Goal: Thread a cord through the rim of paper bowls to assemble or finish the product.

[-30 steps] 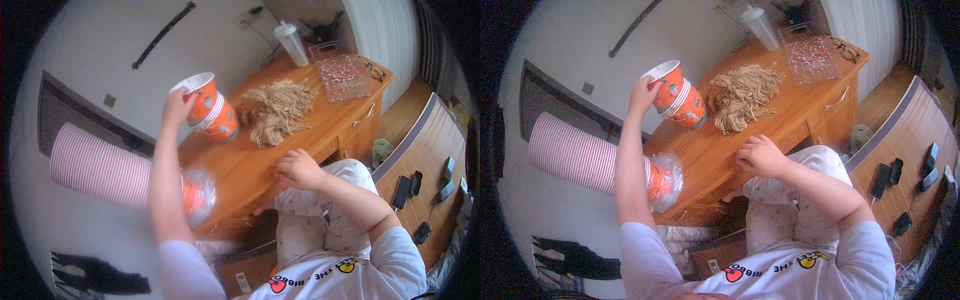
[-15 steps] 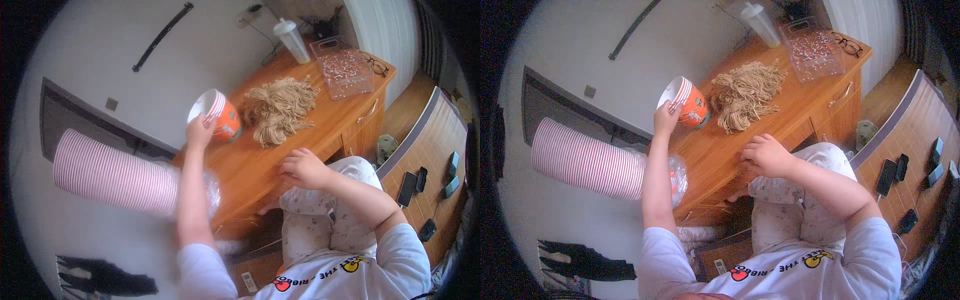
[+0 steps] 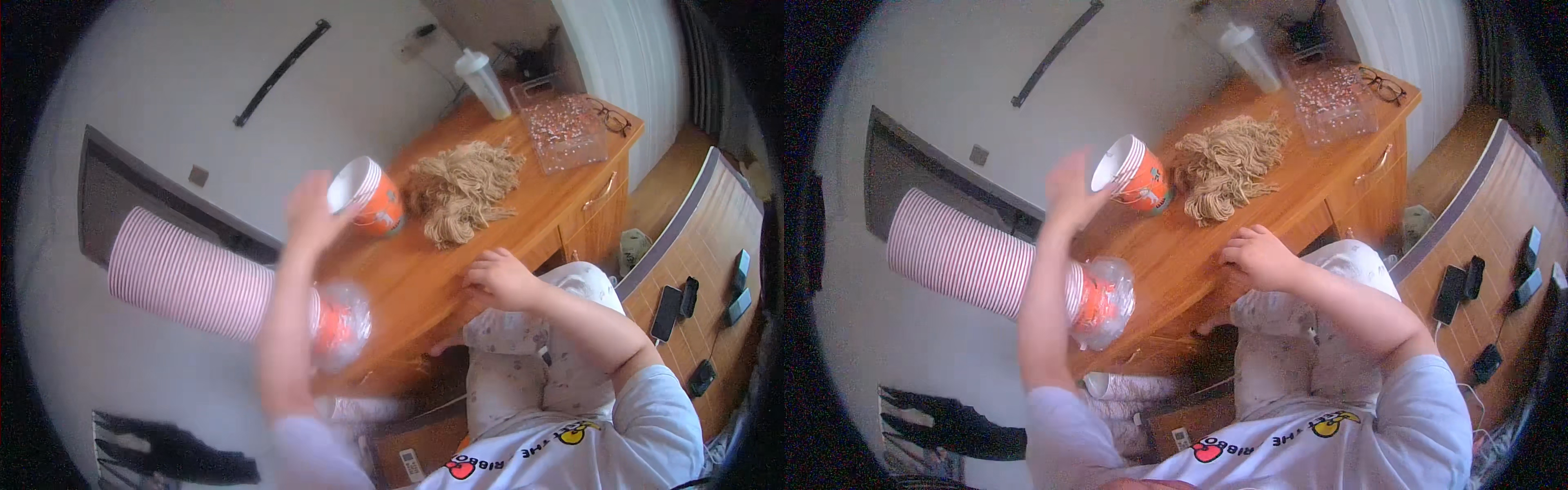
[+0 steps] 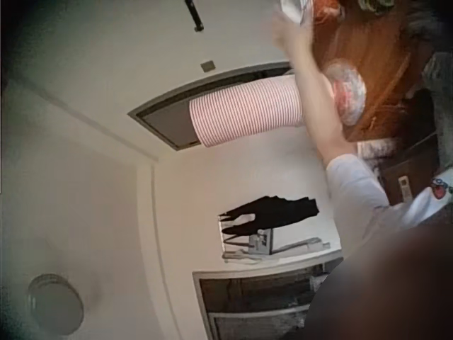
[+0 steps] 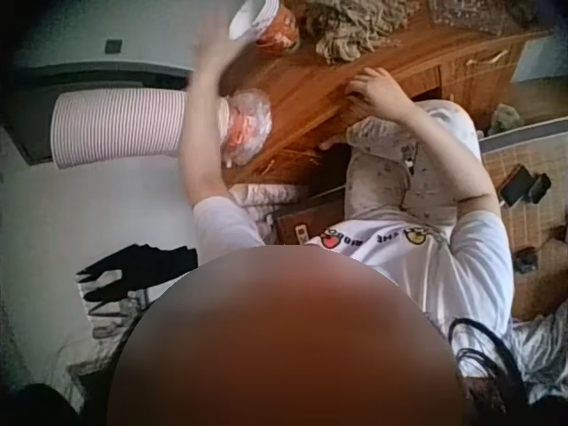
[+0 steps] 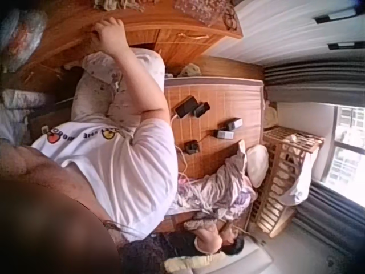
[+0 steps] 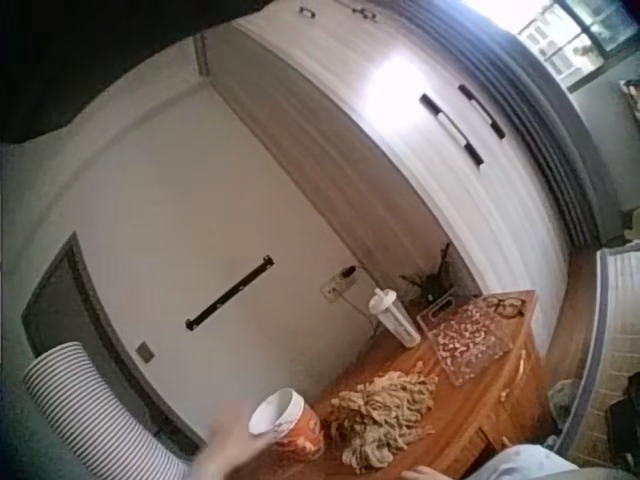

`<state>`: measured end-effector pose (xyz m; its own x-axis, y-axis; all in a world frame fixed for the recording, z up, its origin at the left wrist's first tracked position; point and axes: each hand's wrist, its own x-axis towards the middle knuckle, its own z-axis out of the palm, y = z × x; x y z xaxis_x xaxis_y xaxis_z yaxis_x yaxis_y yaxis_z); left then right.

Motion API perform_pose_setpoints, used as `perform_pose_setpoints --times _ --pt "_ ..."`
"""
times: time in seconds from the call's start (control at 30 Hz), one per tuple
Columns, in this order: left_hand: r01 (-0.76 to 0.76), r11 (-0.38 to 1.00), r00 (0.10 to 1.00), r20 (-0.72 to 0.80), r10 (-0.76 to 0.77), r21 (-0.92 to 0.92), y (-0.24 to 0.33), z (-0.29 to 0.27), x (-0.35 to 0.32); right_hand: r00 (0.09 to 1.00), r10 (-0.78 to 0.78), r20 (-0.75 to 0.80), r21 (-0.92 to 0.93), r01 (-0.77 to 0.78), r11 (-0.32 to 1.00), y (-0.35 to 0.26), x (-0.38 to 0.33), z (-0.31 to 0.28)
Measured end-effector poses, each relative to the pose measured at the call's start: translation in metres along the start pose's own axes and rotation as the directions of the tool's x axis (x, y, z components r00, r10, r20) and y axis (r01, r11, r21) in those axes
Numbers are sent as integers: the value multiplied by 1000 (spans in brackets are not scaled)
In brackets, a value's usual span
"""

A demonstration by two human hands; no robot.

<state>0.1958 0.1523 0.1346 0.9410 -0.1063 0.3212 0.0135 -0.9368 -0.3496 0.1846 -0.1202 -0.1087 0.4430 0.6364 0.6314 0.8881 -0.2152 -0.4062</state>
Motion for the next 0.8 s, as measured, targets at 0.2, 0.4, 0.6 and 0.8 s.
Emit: perform_pose_setpoints --times 0.2,0.4,0.6,0.8 --pt "570 673 618 -786 26 471 -115 -183 -69 1000 -12 -22 87 14 996 -7 9 3" --pt "654 686 725 -524 -447 320 -180 -257 -100 915 274 -297 -67 -306 950 0 35 -15" --pt "552 826 816 -280 -506 118 -200 -286 -101 813 369 -450 -158 -479 863 45 70 -32" --pt "535 801 836 -307 -455 268 -187 -281 -93 756 569 -324 -283 -651 704 65 86 -4"
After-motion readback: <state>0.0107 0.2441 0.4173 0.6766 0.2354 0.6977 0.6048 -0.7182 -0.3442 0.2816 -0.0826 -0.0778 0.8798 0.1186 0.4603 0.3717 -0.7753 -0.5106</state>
